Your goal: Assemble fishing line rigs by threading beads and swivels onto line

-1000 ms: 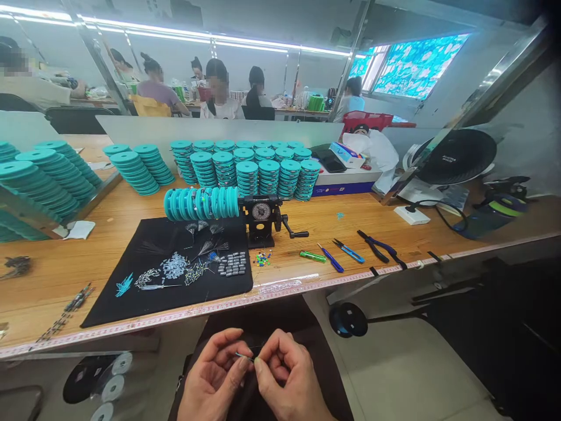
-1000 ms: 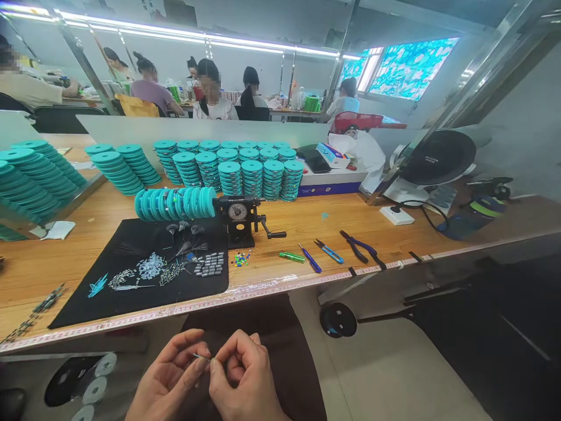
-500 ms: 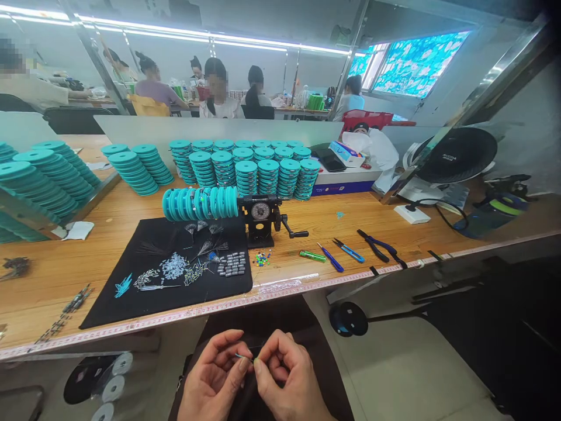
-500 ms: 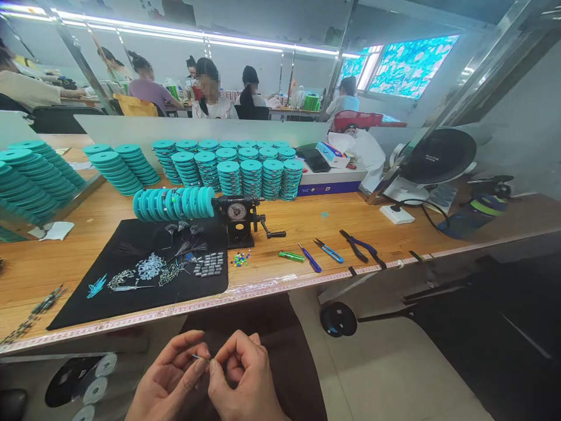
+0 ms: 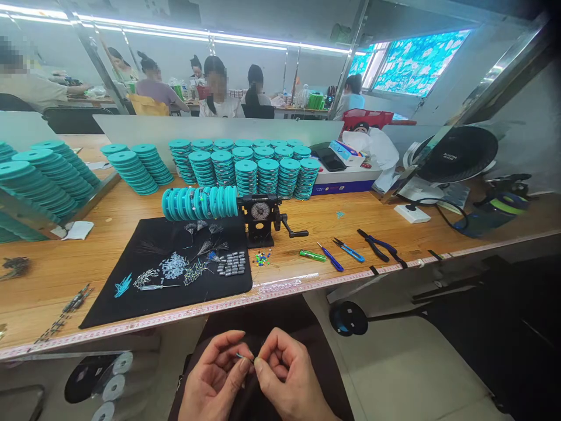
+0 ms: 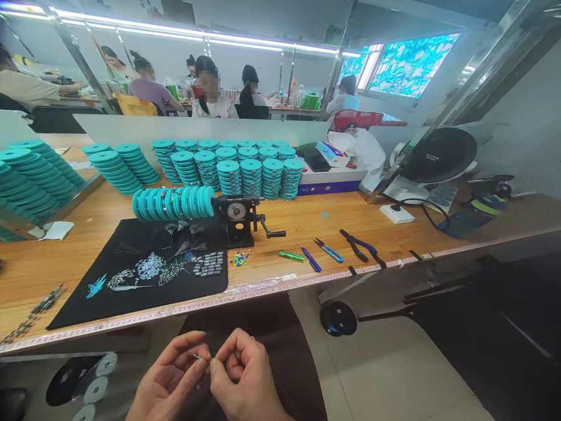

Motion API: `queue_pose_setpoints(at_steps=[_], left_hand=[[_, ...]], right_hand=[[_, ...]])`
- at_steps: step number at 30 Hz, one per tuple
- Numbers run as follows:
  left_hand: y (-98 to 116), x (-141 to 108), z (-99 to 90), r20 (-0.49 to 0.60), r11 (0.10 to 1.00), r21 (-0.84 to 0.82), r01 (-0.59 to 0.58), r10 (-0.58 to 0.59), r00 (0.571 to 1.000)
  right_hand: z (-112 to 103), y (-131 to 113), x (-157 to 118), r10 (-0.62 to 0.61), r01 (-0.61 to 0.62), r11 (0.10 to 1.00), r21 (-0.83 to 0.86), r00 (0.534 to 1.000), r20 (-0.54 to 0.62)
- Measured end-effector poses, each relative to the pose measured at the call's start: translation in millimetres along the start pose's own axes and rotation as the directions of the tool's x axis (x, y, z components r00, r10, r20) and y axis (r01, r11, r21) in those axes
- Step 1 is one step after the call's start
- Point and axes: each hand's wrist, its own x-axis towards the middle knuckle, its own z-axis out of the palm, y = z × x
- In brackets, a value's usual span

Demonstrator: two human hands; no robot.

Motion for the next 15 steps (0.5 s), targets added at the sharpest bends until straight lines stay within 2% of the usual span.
queue_pose_setpoints(at_steps=[9,15], left_hand=[[-2.6,0.2,-3.8,0.038,1.0,-0.006,-0.018,0.018,0.999],[-5.7,3.0,-6.9,0.045,0.997,-0.068,0.039,-0.036,0.998]], right_hand=[[0.2,1.8,0.9,0.024,-0.025,0.999,0.045,0.999,0.022],[1.5,5.3,0.2,0.027,-0.027,0.999,0.031,1.0,0.012]])
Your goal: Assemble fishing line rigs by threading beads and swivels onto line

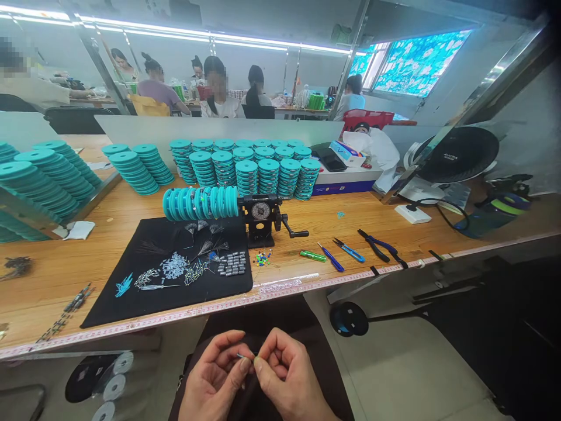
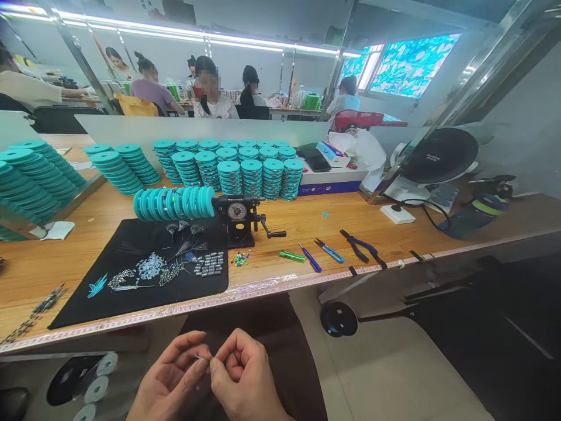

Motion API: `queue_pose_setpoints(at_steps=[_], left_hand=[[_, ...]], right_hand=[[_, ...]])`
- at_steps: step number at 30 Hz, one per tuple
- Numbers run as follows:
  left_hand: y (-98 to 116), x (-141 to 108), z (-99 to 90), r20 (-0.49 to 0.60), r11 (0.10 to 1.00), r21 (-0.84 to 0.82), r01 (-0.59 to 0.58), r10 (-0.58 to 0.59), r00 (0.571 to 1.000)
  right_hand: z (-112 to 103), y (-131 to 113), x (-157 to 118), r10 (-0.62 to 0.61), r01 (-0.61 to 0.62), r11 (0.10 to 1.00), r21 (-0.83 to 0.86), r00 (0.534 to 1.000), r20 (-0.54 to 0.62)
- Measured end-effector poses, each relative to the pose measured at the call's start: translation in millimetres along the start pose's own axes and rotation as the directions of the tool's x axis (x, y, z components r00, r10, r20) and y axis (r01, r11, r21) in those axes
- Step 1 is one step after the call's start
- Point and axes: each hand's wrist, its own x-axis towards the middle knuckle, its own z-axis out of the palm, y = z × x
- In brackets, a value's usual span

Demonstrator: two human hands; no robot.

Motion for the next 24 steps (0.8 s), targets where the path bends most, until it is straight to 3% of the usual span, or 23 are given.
queue_pose_setpoints(at_steps=[5,8,13,17,24], left_hand=[[-4.0,3.9,-5.4,-0.044,1.0,0.001,0.021,-0.021,0.999],[-3.2,5.9,-10.6,-0.053,0.992,0.122,-0.031,0.038,0.998],[-1.6,10.5,-23.1,0.063,0.922,0.342,-0.182,0.171,0.983],[-2.8,11.9,-28.1,0.099,0.899,0.365,-0.243,0.222,0.97],[-0.3,9.1,-18.8,0.115,0.9,0.337,-0.278,0.254,0.96]], right_hand=[[-1.1,4.8,-2.0,-0.086,0.08,0.992,-0.102,0.995,-0.055],[-1.0,8.9,-0.8,-0.092,0.092,0.996,-0.007,0.993,-0.068],[0.7,15.0,3.2,-0.087,0.094,0.988,0.124,0.995,-0.056],[1.9,16.9,4.2,-0.081,0.086,0.989,0.117,0.995,-0.052],[2.7,15.7,2.8,-0.091,0.093,0.994,0.064,0.995,-0.044]])
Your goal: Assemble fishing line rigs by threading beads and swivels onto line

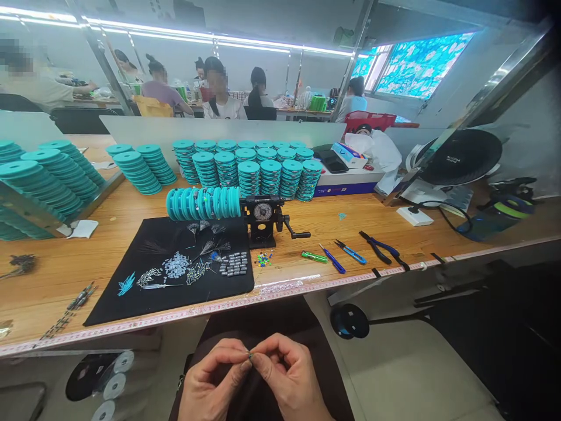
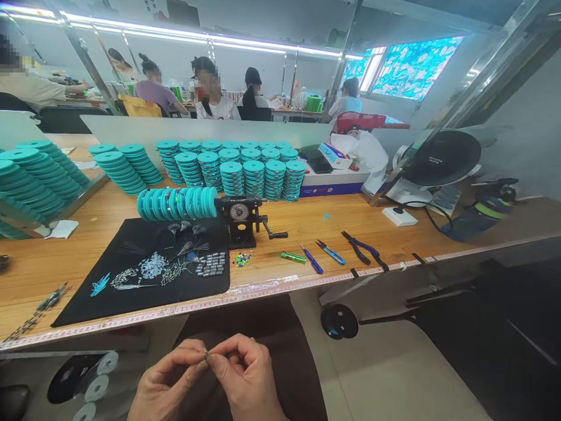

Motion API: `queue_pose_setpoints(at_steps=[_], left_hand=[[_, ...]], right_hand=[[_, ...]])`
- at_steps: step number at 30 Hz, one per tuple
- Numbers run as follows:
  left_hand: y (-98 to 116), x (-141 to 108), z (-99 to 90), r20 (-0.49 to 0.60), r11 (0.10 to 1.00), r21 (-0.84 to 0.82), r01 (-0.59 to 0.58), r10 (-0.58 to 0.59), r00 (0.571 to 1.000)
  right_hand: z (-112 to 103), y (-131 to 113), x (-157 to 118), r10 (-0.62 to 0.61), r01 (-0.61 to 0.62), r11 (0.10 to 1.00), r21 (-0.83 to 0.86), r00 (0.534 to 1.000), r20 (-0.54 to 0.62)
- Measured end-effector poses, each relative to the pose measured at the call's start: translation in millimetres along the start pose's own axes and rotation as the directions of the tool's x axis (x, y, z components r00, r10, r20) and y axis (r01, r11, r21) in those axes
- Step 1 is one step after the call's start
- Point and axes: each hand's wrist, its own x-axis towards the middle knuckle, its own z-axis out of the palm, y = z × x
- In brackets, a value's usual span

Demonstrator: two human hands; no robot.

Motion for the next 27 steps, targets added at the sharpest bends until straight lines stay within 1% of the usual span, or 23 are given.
queue_pose_setpoints(at_steps=[3,6,7,8,9,11,13,15,17,18,20,22,23,25,26,27], left_hand=[[-1.5,1.1,-1.9,-0.001,1.0,0.019,0.017,-0.017,1.0],[-0.4,3.9,-11.1,-0.018,0.992,0.121,0.022,-0.02,1.0],[2.0,4.9,-14.8,-0.031,0.986,0.166,0.017,-0.012,0.999],[5.5,6.0,-18.2,-0.037,0.976,0.22,0.003,0.006,0.999],[9.9,7.1,-21.1,-0.022,0.959,0.283,-0.026,0.033,0.999],[19.6,9.7,-24.9,0.075,0.896,0.423,-0.134,0.113,0.991],[27.3,12.9,-25.6,0.228,0.804,0.522,-0.284,0.19,0.955],[30.5,16.6,-24.1,0.356,0.721,0.562,-0.404,0.23,0.906],[28.6,19.5,-21.3,0.434,0.683,0.575,-0.45,0.212,0.876],[26.3,20.4,-19.8,0.454,0.681,0.579,-0.449,0.189,0.871],[20.9,20.4,-16.6,0.451,0.707,0.581,-0.404,0.134,0.883],[16.8,18.2,-12.9,0.39,0.772,0.551,-0.316,0.096,0.916],[15.9,16.6,-10.8,0.339,0.824,0.508,-0.249,0.074,0.938],[16.5,12.8,-5.9,0.224,0.935,0.35,-0.059,-0.022,0.974],[17.7,11.0,-3.3,0.167,0.969,0.242,0.048,-0.09,0.982],[18.9,9.3,-0.7,0.118,0.981,0.131,0.141,-0.156,0.981]], right_hand=[[0.0,-1.5,0.2,0.05,-0.051,0.999,-0.011,0.999,-0.004],[-1.9,-4.0,2.6,0.07,-0.07,0.998,0.011,0.996,-0.056],[-3.2,-5.6,3.7,0.055,-0.057,0.998,-0.015,0.996,-0.073],[-4.8,-7.5,4.8,0.028,-0.035,0.997,-0.073,0.996,-0.083],[-6.4,-9.8,5.8,-0.006,-0.008,0.987,-0.159,0.997,-0.082],[-9.1,-15.0,7.0,-0.072,0.045,0.936,-0.35,0.995,-0.063],[-10.1,-19.9,7.0,-0.111,0.077,0.878,-0.473,0.993,-0.043],[-9.5,-23.3,6.1,-0.121,0.089,0.85,-0.519,0.992,-0.028],[-8.3,-24.7,4.8,-0.121,0.095,0.841,-0.532,0.993,-0.014],[-7.8,-24.6,4.2,-0.119,0.097,0.842,-0.531,0.993,-0.008],[-7.7,-23.0,3.7,-0.109,0.096,0.856,-0.508,0.994,0.003],[-8.8,-20.2,4.3,-0.075,0.067,0.899,-0.433,0.997,-0.002],[-9.4,-18.7,4.9,-0.046,0.04,0.929,-0.368,0.999,-0.009],[-10.3,-16.2,6.6,0.024,-0.025,0.98,-0.197,1.0,-0.009],[-10.2,-15.2,7.4,0.055,-0.054,0.992,-0.11,0.999,0.0],[-9.6,-14.5,8.1,0.078,-0.077,0.996,-0.034,0.997,0.015]])
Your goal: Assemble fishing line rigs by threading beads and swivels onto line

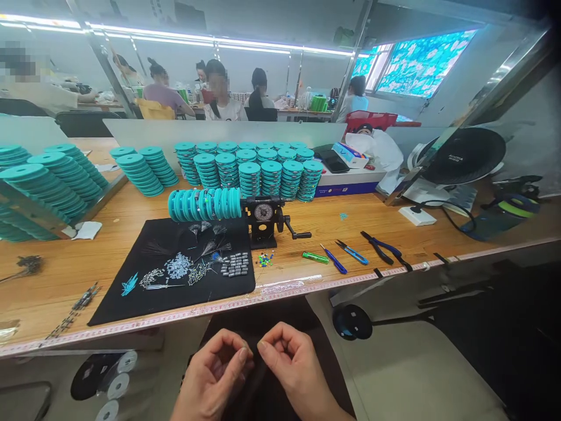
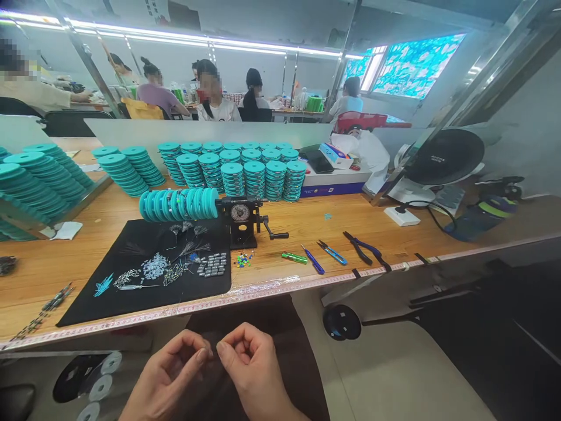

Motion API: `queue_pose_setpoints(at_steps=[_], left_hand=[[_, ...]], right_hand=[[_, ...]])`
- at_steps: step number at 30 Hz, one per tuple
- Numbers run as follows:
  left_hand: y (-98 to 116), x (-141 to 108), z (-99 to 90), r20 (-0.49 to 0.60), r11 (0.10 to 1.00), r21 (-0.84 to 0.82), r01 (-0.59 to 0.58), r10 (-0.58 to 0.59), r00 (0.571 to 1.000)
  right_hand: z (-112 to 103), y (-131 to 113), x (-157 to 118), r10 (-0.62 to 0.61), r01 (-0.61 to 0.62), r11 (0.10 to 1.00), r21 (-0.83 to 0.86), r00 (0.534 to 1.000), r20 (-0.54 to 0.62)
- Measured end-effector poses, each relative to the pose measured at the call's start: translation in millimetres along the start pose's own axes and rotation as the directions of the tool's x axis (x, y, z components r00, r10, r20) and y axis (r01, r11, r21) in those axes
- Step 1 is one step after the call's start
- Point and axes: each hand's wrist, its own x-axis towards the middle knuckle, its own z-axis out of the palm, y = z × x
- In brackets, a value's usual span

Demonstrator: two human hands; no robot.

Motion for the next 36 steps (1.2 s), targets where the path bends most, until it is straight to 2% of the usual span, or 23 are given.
queue_pose_setpoints(at_steps=[2,4,6,9,13,15,18,21,23,26,30,34,36], left_hand=[[2.1,-2.4,4.5,-0.052,0.979,-0.184,0.089,-0.1,0.994],[2.4,-3.8,7.3,-0.079,0.958,-0.266,0.106,-0.132,0.988],[1.7,-4.7,8.1,-0.068,0.956,-0.271,0.113,-0.136,0.988],[1.1,-5.8,6.0,-0.031,0.981,-0.176,0.082,-0.088,0.996],[3.7,-6.8,3.5,-0.041,0.998,0.043,-0.053,0.055,0.998],[4.8,-6.5,4.6,-0.065,0.996,0.042,-0.076,0.078,0.995],[3.9,-4.5,7.2,-0.079,0.991,-0.133,-0.009,-0.002,0.997],[-0.3,-1.7,8.1,-0.106,0.942,-0.322,0.1,-0.141,0.984],[-4.6,-0.4,7.7,-0.073,0.883,-0.433,0.183,-0.237,0.969],[-12.1,0.1,7.6,0.018,0.785,-0.556,0.273,-0.317,0.948],[-19.6,-0.2,9.6,0.062,0.713,-0.619,0.329,-0.373,0.926],[-21.9,-0.8,11.4,-0.017,0.742,-0.613,0.27,-0.354,0.935],[-23.0,-0.6,11.4,-0.018,0.75,-0.607,0.264,-0.345,0.938]], right_hand=[[2.4,1.1,0.7,0.027,-0.03,0.994,0.109,0.999,0.029],[5.5,2.1,0.3,0.042,-0.052,0.981,0.186,0.998,0.056],[8.1,2.8,-0.8,0.047,-0.066,0.969,0.237,0.995,0.086],[8.8,2.2,-2.4,0.045,-0.067,0.972,0.227,0.994,0.104],[5.5,-0.2,-2.8,0.05,-0.061,0.992,0.112,0.993,0.103],[4.4,0.1,-2.6,0.042,-0.048,0.997,0.063,0.994,0.103],[5.0,3.2,-3.0,0.009,-0.009,1.0,0.003,0.997,0.076],[6.5,7.0,-5.3,-0.039,0.036,0.99,-0.135,0.999,-0.014],[7.3,9.0,-7.3,-0.124,0.096,0.948,-0.303,0.989,-0.075],[8.4,11.9,-9.2,-0.27,0.197,0.836,-0.513,0.96,-0.071],[8.8,14.9,-9.7,-0.361,0.274,0.767,-0.58,0.932,-0.037],[7.2,13.9,-10.2,-0.395,0.299,0.744,-0.597,0.918,-0.033],[6.8,12.1,-10.5,-0.4,0.304,0.736,-0.604,0.916,-0.026]])
